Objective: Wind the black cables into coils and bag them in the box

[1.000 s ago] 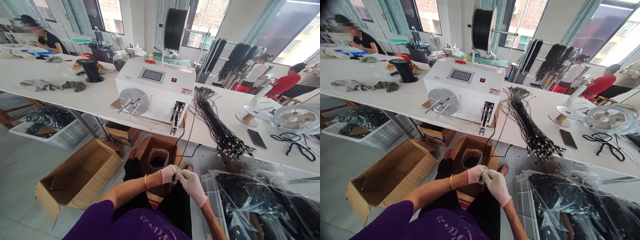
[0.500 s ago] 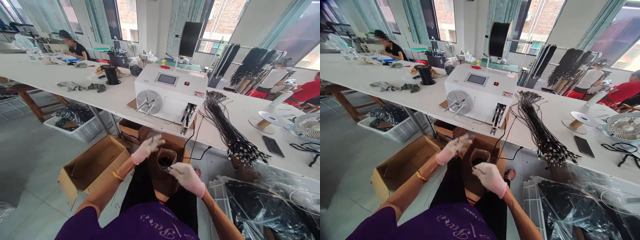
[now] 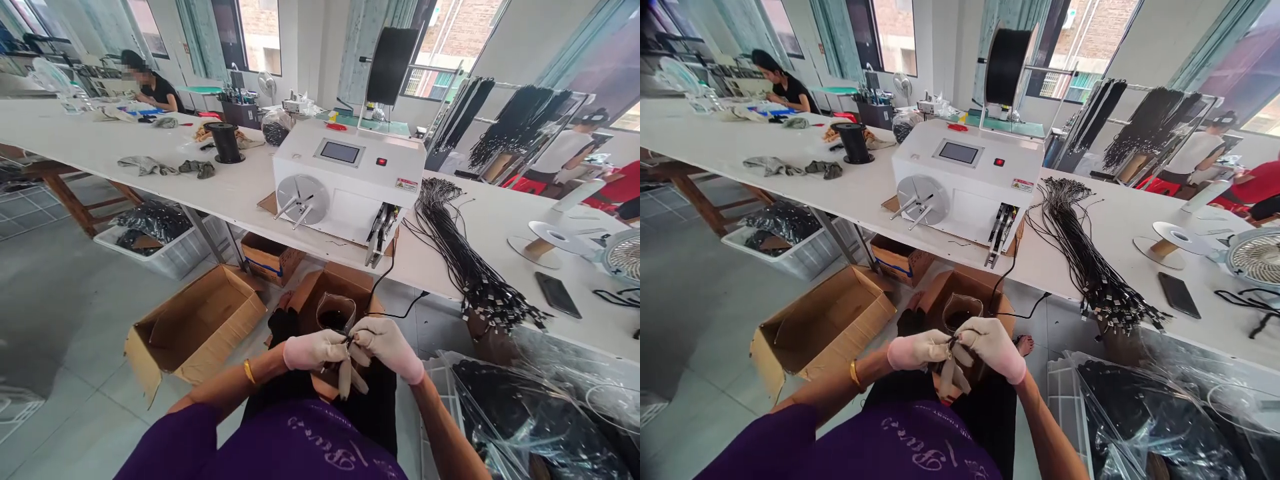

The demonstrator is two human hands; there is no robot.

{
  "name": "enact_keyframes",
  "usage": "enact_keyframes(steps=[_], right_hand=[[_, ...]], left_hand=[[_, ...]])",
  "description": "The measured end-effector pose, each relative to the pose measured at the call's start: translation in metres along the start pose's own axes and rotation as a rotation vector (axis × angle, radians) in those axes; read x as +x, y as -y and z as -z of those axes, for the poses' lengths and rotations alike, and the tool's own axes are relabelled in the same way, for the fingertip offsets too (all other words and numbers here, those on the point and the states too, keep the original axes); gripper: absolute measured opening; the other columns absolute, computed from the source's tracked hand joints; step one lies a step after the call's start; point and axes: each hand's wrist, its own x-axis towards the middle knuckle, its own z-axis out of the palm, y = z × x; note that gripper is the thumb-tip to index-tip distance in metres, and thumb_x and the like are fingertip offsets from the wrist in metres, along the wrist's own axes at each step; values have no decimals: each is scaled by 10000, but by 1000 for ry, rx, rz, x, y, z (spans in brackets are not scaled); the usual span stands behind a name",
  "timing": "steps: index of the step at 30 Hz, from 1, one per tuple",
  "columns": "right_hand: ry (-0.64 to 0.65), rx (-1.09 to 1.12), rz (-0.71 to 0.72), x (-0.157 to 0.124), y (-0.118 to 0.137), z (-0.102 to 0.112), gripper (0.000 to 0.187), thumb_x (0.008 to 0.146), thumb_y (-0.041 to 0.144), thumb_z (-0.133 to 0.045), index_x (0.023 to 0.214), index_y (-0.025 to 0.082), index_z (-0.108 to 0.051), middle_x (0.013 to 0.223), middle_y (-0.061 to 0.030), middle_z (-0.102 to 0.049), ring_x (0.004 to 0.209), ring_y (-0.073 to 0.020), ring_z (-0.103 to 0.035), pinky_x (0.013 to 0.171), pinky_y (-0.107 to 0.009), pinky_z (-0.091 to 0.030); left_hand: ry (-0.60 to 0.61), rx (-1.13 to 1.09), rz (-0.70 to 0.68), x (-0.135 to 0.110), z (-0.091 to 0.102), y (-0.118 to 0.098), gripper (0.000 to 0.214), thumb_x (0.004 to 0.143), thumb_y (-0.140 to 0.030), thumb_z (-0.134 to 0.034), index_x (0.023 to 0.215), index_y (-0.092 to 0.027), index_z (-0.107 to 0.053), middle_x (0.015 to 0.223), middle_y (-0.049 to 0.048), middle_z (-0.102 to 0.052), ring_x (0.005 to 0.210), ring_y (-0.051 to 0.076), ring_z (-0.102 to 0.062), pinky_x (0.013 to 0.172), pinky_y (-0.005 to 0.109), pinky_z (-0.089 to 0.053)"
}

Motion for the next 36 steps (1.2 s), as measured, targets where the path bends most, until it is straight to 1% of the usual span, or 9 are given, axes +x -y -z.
enact_keyframes(steps=[6,10,12,15,19,22,24,31,36], right_hand=[[114,35,-85,15,-10,-5,382,850,518,-533,818,162,-669,672,8,-569,600,-106,-483,541,-218,-384],[-36,32,-67,31,-25,28,331,777,491,-625,827,169,-684,721,0,-587,625,-113,-487,555,-230,-381],[-65,129,-87,32,-45,31,404,760,539,-615,864,155,-688,666,-1,-568,574,-111,-465,523,-240,-362],[-19,122,-87,24,-62,17,508,858,580,-457,975,136,-675,605,5,-535,529,-114,-442,507,-252,-341],[53,-540,124,22,-26,16,297,938,350,-446,999,188,-687,844,-61,-637,774,-171,-549,696,-296,-388],[0,-1089,217,34,11,39,178,882,226,-532,848,197,-704,859,-99,-645,885,-229,-540,763,-344,-358],[-22,-1184,199,39,20,52,172,855,176,-540,827,200,-707,861,-100,-651,871,-233,-548,757,-347,-362],[-138,-279,-70,29,3,55,507,796,368,-607,1282,225,-573,768,21,-632,688,-156,-588,656,-280,-490],[-25,-10,-139,29,7,62,349,716,436,-700,915,151,-719,745,-22,-615,630,-143,-582,543,-249,-494]], left_hand=[[-379,-83,-286,7,19,-14,608,845,-479,-582,1336,-134,-482,859,94,-714,993,227,-633,915,343,-428],[-85,24,42,4,27,-3,583,739,-476,-701,1189,-118,-610,706,50,-695,839,213,-656,871,342,-459],[63,-114,63,-2,22,1,609,769,-557,-623,1167,-97,-619,562,31,-631,714,213,-666,819,370,-483],[-148,-254,-195,-1,18,-9,627,846,-593,-473,1228,-104,-572,536,29,-605,721,229,-676,816,394,-485],[-393,199,-294,32,32,-21,492,864,-435,-539,1247,-126,-546,893,89,-705,1003,213,-630,924,338,-438],[-328,606,-107,54,36,-10,297,839,-323,-578,1064,-133,-617,916,75,-694,890,173,-629,839,284,-454],[-238,704,3,60,32,-3,179,844,-304,-557,845,-133,-608,739,43,-663,685,134,-593,702,257,-453],[124,73,88,65,26,-9,370,832,-504,-550,727,-150,-525,416,-71,-412,407,75,-422,581,259,-444],[225,-152,96,79,22,-9,330,804,-459,-609,707,-156,-523,354,-110,-299,324,64,-335,563,293,-460]])
